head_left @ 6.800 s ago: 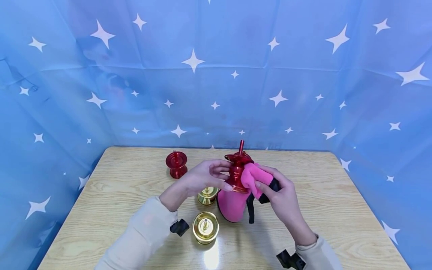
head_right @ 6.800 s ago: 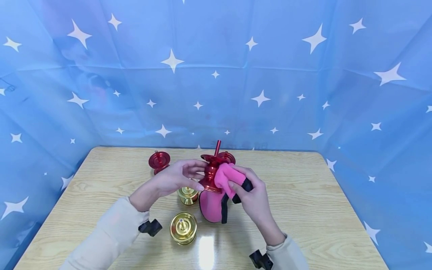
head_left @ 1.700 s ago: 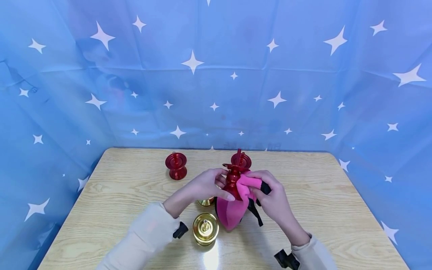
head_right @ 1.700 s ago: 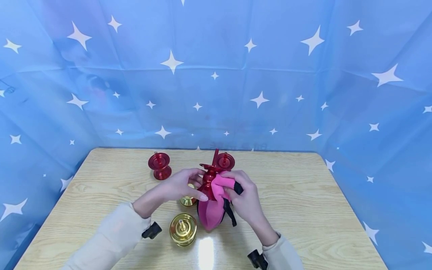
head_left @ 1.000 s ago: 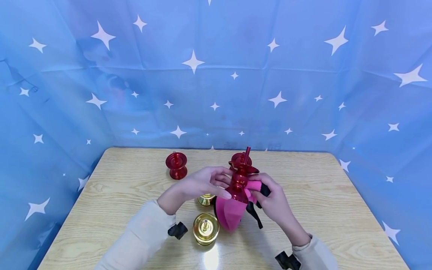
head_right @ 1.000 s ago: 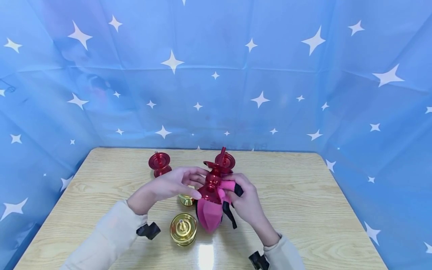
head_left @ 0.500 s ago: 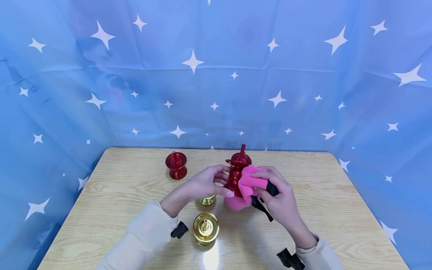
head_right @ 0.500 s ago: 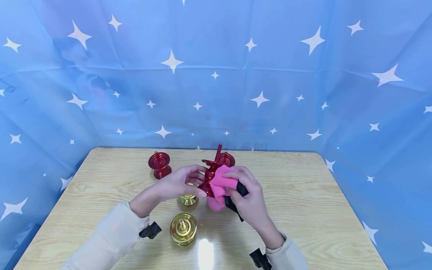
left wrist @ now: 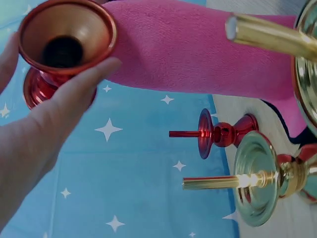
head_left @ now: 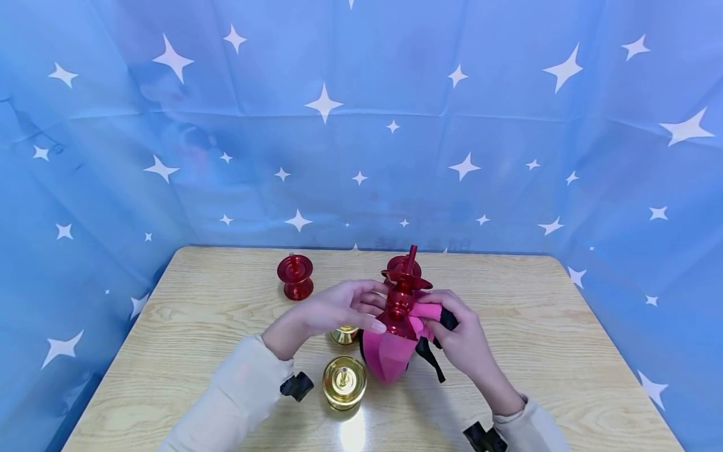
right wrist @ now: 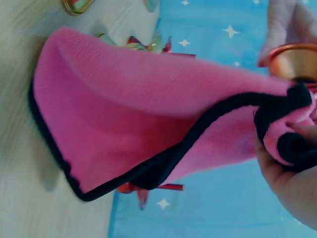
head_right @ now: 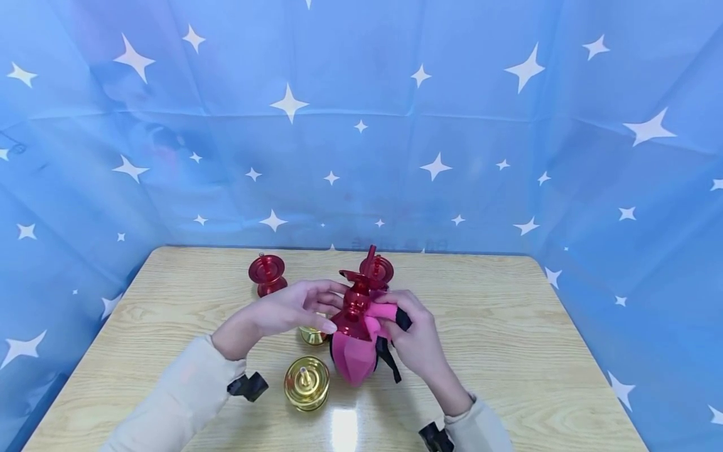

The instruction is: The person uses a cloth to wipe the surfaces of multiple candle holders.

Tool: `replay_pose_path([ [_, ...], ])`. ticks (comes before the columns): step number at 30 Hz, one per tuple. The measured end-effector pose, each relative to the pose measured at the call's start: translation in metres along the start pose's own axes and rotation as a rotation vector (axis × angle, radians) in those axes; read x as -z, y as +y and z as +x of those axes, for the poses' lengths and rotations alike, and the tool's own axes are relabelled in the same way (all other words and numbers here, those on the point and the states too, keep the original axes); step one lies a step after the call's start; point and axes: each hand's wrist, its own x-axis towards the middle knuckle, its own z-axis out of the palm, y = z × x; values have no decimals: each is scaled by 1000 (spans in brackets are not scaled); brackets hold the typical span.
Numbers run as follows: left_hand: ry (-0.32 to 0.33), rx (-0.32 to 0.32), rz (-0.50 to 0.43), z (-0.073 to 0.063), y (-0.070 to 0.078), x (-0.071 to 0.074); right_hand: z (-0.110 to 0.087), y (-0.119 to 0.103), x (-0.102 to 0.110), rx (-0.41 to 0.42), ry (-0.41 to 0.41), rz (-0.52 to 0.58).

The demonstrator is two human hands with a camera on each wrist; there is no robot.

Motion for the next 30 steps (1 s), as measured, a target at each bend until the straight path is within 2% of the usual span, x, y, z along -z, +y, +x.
replay_pose_path([
  [3, 62, 17, 101, 1, 2, -4, 1, -7, 2, 10, 33, -15],
  [6, 141, 35, 204, 2, 3, -7, 3, -18, 7, 60, 53, -14],
  [9, 174, 42, 238, 4, 3, -8, 5, -27, 11, 122, 38, 9],
  [11, 161, 34, 217, 4, 2, -7, 6, -28, 12, 147, 22, 9],
  [13, 136, 21, 168, 3, 2, -6, 6, -27, 12, 138, 15, 24],
  [18, 75, -7, 27, -1, 4, -5, 4, -16, 9, -10, 1, 79],
  [22, 70, -8, 13, -2, 5, -6, 2, -9, 6, -91, 22, 112],
  [26, 78, -14, 25, -3, 6, -5, 1, -6, 5, -91, 44, 102],
  [30, 69, -8, 25, -2, 5, -6, 2, -6, 4, -42, 54, 97],
])
